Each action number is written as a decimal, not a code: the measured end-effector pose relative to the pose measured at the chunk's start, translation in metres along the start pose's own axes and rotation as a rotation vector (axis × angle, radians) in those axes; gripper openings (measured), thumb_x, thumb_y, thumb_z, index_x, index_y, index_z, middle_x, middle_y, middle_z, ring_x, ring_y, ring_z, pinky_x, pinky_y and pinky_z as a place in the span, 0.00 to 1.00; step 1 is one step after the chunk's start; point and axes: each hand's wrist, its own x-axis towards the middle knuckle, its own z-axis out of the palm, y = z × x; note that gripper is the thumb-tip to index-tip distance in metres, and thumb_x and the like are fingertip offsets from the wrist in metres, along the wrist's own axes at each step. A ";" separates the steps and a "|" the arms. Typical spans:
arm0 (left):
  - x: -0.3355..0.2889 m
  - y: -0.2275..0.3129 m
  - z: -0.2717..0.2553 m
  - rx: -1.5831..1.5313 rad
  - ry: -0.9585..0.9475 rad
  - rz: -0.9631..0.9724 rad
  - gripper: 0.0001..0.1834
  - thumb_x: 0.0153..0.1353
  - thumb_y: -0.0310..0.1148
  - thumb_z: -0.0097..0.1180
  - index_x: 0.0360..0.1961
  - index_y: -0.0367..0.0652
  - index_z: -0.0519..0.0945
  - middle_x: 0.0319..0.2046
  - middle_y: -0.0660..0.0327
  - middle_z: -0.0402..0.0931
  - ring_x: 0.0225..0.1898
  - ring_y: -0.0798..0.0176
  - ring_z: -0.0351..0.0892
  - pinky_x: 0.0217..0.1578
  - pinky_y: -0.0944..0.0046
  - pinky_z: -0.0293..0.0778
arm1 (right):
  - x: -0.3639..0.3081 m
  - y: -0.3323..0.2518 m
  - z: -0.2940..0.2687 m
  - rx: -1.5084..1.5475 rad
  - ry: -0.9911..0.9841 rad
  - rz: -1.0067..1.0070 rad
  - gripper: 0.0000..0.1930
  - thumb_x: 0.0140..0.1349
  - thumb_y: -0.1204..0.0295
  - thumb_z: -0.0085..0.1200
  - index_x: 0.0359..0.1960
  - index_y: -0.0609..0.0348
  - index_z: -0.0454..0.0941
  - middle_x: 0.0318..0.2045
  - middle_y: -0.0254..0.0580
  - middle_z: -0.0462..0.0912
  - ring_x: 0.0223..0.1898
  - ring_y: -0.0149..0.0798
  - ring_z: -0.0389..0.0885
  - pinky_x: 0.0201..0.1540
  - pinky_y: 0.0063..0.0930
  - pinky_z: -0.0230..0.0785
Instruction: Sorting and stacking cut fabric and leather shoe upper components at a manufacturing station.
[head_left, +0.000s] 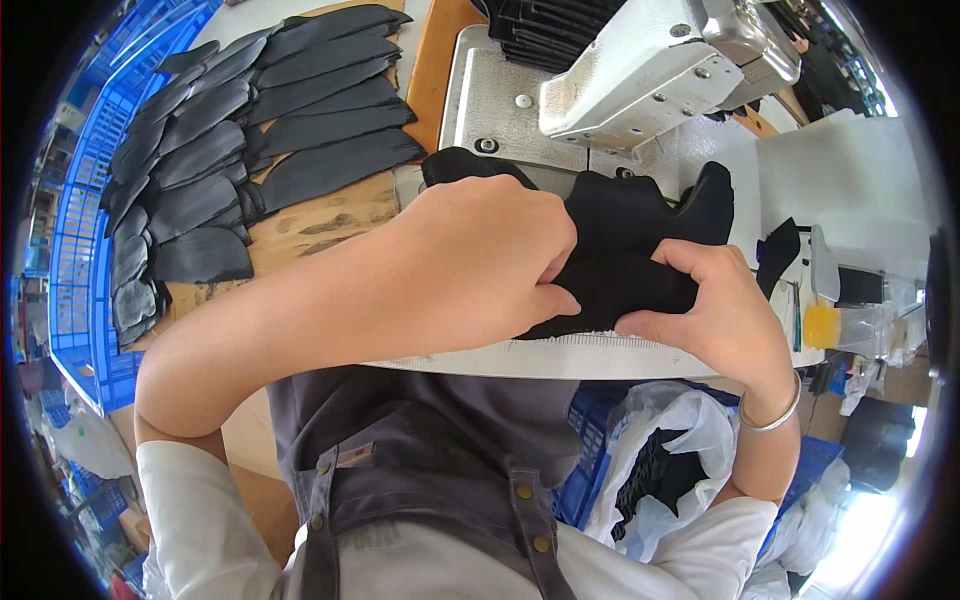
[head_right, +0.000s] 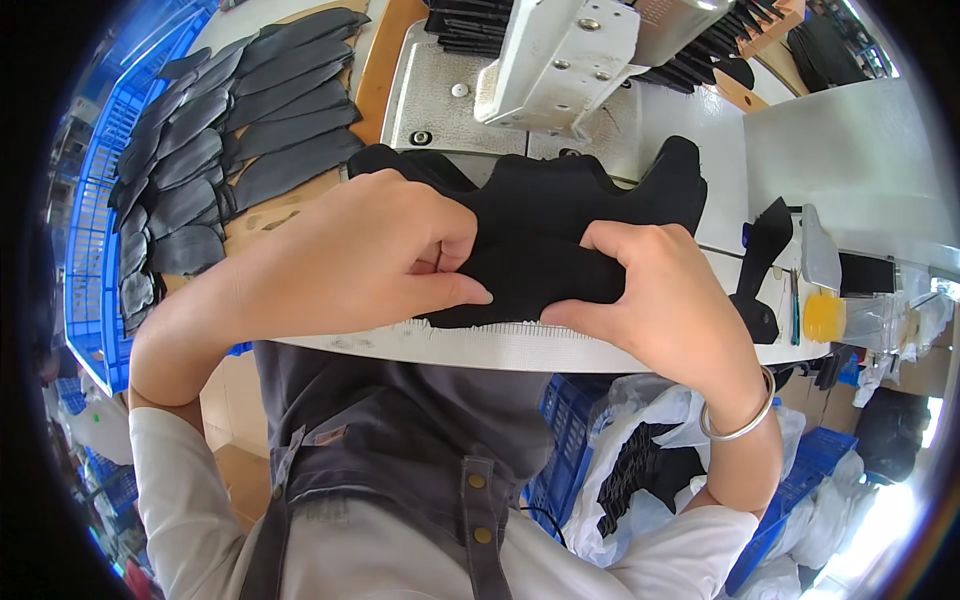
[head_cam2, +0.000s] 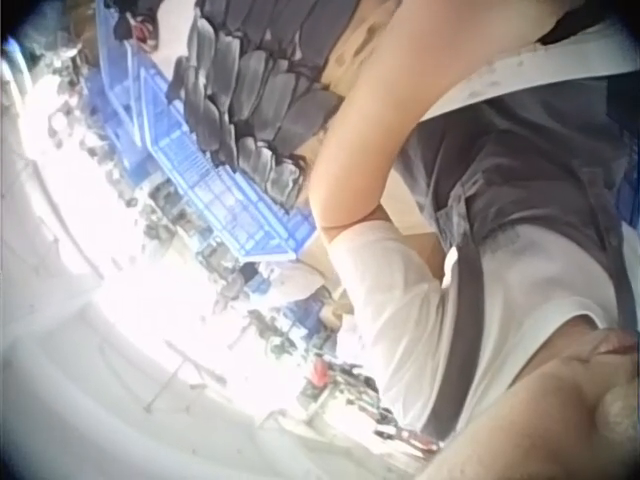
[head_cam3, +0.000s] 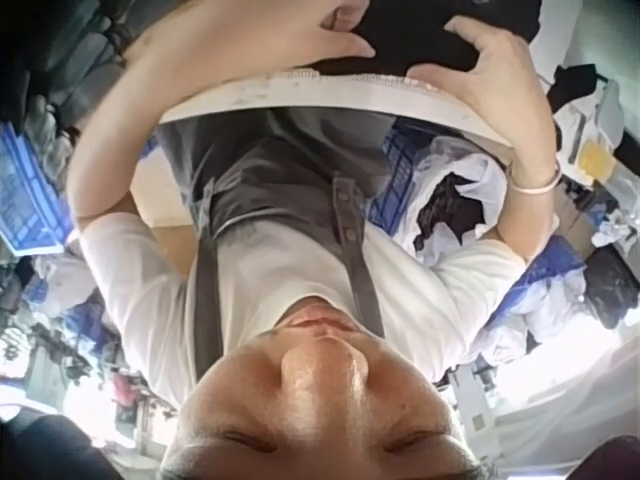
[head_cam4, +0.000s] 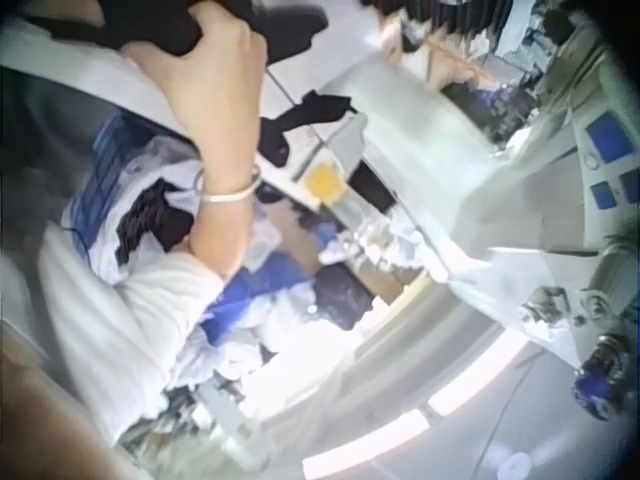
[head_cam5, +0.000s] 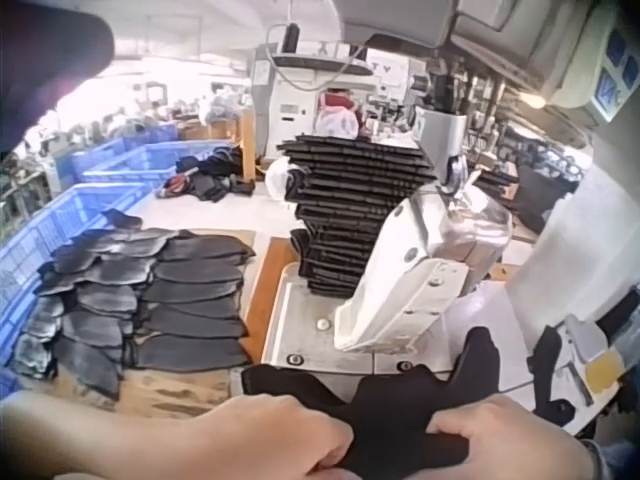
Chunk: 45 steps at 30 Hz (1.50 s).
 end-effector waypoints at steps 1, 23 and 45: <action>0.000 -0.001 0.001 0.000 0.003 -0.003 0.17 0.55 0.36 0.64 0.17 0.36 0.73 0.14 0.55 0.72 0.18 0.51 0.73 0.20 0.59 0.65 | 0.000 -0.001 -0.001 -0.001 -0.002 -0.004 0.22 0.36 0.67 0.73 0.27 0.69 0.76 0.21 0.52 0.78 0.21 0.47 0.74 0.29 0.31 0.66; -0.025 0.017 0.003 0.487 0.138 -0.119 0.21 0.47 0.42 0.66 0.34 0.37 0.73 0.40 0.53 0.76 0.41 0.50 0.77 0.35 0.57 0.73 | -0.001 -0.005 -0.004 -0.063 0.023 -0.055 0.23 0.40 0.64 0.71 0.32 0.70 0.77 0.22 0.60 0.77 0.27 0.58 0.77 0.31 0.36 0.69; 0.024 0.010 0.051 0.493 0.084 0.446 0.50 0.45 0.55 0.60 0.65 0.34 0.60 0.68 0.53 0.54 0.68 0.51 0.55 0.66 0.48 0.51 | 0.001 0.043 -0.034 0.173 -0.097 0.071 0.12 0.57 0.71 0.62 0.24 0.65 0.74 0.15 0.33 0.75 0.18 0.23 0.70 0.22 0.20 0.63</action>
